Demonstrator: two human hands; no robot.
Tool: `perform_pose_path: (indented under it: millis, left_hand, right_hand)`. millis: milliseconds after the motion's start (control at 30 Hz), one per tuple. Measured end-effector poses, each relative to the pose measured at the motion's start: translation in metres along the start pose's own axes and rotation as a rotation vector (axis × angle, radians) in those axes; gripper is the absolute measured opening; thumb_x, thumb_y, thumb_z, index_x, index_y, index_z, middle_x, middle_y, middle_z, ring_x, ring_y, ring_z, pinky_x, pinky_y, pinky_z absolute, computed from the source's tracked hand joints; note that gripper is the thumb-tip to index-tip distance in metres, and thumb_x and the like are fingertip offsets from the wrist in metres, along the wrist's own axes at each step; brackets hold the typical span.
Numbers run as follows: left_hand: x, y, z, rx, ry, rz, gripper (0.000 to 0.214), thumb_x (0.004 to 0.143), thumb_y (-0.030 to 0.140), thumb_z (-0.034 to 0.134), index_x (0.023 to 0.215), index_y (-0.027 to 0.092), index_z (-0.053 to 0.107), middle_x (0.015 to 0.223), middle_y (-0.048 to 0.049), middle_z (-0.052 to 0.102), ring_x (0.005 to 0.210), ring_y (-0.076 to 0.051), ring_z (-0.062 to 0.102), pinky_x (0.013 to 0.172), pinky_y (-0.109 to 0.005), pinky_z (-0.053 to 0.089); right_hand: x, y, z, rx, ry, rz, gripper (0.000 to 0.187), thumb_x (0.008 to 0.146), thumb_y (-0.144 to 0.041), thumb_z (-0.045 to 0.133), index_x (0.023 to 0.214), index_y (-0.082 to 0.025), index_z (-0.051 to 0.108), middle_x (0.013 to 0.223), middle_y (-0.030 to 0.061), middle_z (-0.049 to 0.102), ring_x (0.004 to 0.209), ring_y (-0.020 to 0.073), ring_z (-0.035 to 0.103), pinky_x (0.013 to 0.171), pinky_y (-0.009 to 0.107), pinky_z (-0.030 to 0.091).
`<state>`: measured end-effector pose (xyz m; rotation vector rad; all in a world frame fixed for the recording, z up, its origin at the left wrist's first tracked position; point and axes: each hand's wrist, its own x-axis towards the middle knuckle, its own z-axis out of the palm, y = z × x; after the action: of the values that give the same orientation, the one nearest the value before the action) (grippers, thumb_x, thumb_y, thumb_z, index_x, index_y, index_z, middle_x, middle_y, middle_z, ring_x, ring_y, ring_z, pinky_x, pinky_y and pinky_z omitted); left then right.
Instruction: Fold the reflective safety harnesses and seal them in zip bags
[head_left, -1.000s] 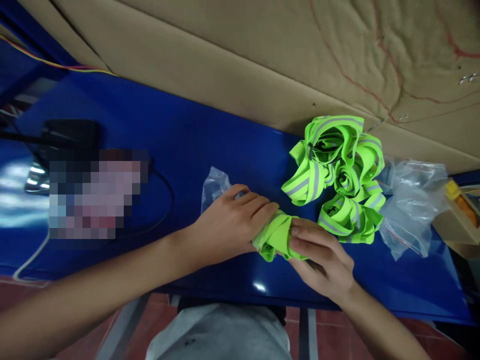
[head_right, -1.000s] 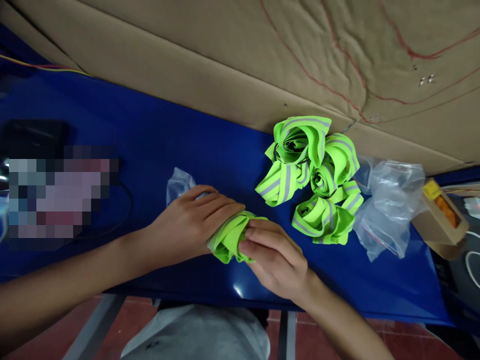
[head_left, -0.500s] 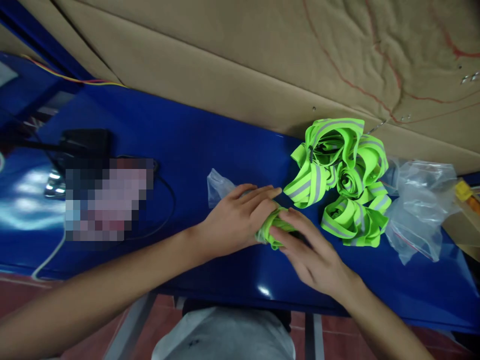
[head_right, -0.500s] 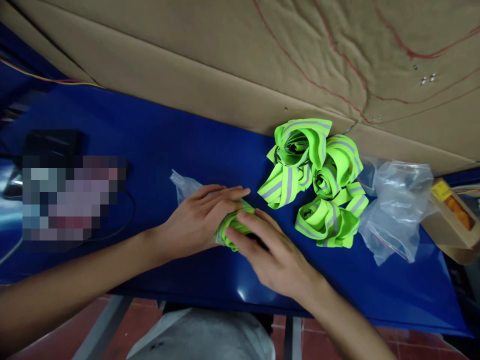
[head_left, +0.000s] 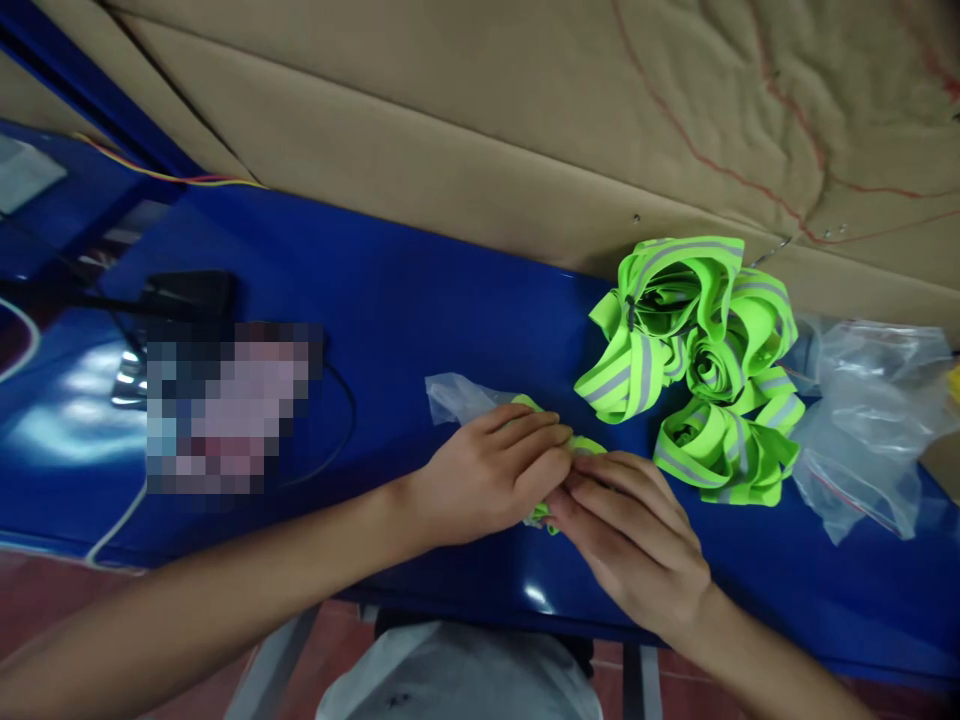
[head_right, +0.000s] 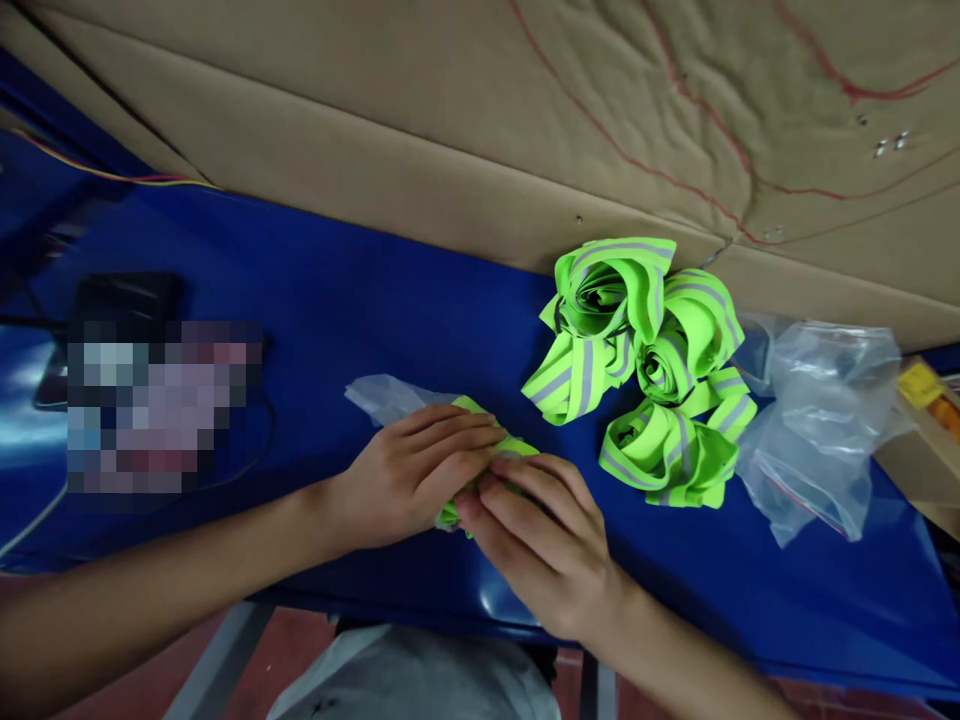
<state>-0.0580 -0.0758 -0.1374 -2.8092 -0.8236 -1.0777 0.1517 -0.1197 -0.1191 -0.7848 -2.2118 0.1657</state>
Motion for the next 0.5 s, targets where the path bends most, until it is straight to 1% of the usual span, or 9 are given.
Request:
perform_pose_path:
  millis: [67, 133, 200, 233, 300, 367, 433, 500]
  left_hand:
    - [0.001, 0.001, -0.001, -0.008, -0.009, 0.013, 0.014, 0.102, 0.013, 0.050, 0.105, 0.012, 0.064, 0.114, -0.0082, 0.079, 0.108, -0.023, 0.075, 0.097, -0.039, 0.062]
    - [0.002, 0.001, -0.003, -0.052, -0.018, -0.014, 0.015, 0.103, 0.015, 0.049, 0.108, 0.012, 0.063, 0.114, -0.0085, 0.079, 0.108, -0.022, 0.076, 0.098, -0.039, 0.062]
    - [0.004, -0.002, -0.007, -0.105, -0.012, -0.051, 0.017, 0.103, 0.023, 0.052, 0.112, 0.012, 0.061, 0.117, -0.0103, 0.078, 0.110, -0.022, 0.075, 0.101, -0.040, 0.061]
    - [0.005, -0.004, -0.008, -0.119, -0.015, -0.066, 0.022, 0.103, 0.029, 0.055, 0.116, 0.011, 0.060, 0.120, -0.0121, 0.077, 0.112, -0.023, 0.075, 0.103, -0.041, 0.061]
    - [0.007, -0.009, -0.012, -0.121, -0.059, -0.078, 0.037, 0.100, 0.039, 0.061, 0.123, 0.010, 0.057, 0.129, -0.0166, 0.073, 0.121, -0.026, 0.072, 0.109, -0.045, 0.058]
    - [0.008, -0.016, -0.015, -0.107, -0.130, -0.091, 0.051, 0.098, 0.045, 0.063, 0.131, 0.007, 0.055, 0.137, -0.0206, 0.068, 0.129, -0.028, 0.068, 0.115, -0.049, 0.053]
    - [0.008, -0.022, -0.016, -0.100, -0.199, -0.100, 0.055, 0.098, 0.046, 0.064, 0.135, 0.006, 0.054, 0.141, -0.0207, 0.066, 0.131, -0.029, 0.066, 0.118, -0.051, 0.050]
    - [0.006, -0.026, -0.015, -0.100, -0.236, -0.095, 0.052, 0.097, 0.042, 0.065, 0.135, 0.008, 0.057, 0.139, -0.0173, 0.069, 0.129, -0.029, 0.068, 0.118, -0.051, 0.051]
  right_hand:
    - [-0.003, 0.003, -0.004, 0.022, -0.041, -0.017, 0.039, 0.084, -0.005, 0.079, 0.122, -0.014, 0.072, 0.113, 0.0045, 0.074, 0.120, 0.0206, 0.065, 0.106, 0.041, 0.054]
    - [-0.004, 0.009, -0.009, 0.073, -0.085, -0.014, 0.041, 0.086, -0.013, 0.080, 0.125, -0.014, 0.070, 0.119, 0.0069, 0.071, 0.124, 0.0218, 0.063, 0.114, 0.044, 0.051]
    - [-0.004, 0.016, -0.014, 0.124, -0.110, 0.046, 0.044, 0.088, -0.021, 0.080, 0.129, -0.012, 0.066, 0.129, 0.0113, 0.064, 0.131, 0.0243, 0.059, 0.119, 0.047, 0.048]
    - [-0.004, 0.019, -0.016, 0.149, -0.108, 0.089, 0.043, 0.090, -0.022, 0.078, 0.130, -0.012, 0.065, 0.132, 0.0127, 0.061, 0.133, 0.0243, 0.057, 0.119, 0.045, 0.048]
    - [-0.005, 0.023, -0.019, 0.193, -0.091, 0.153, 0.036, 0.093, -0.015, 0.073, 0.128, -0.011, 0.065, 0.132, 0.0127, 0.060, 0.131, 0.0212, 0.058, 0.114, 0.037, 0.052]
    - [-0.005, 0.025, -0.019, 0.210, -0.096, 0.151, 0.033, 0.093, -0.007, 0.069, 0.126, -0.011, 0.065, 0.128, 0.0114, 0.062, 0.127, 0.0183, 0.060, 0.110, 0.032, 0.053]
    - [-0.004, 0.024, -0.018, 0.181, -0.107, 0.115, 0.035, 0.091, -0.005, 0.070, 0.126, -0.010, 0.066, 0.126, 0.0117, 0.063, 0.125, 0.0190, 0.061, 0.109, 0.033, 0.054]
    - [-0.002, 0.022, -0.016, 0.138, -0.101, 0.079, 0.037, 0.088, -0.001, 0.073, 0.124, -0.010, 0.067, 0.124, 0.0111, 0.065, 0.122, 0.0204, 0.062, 0.106, 0.034, 0.056]
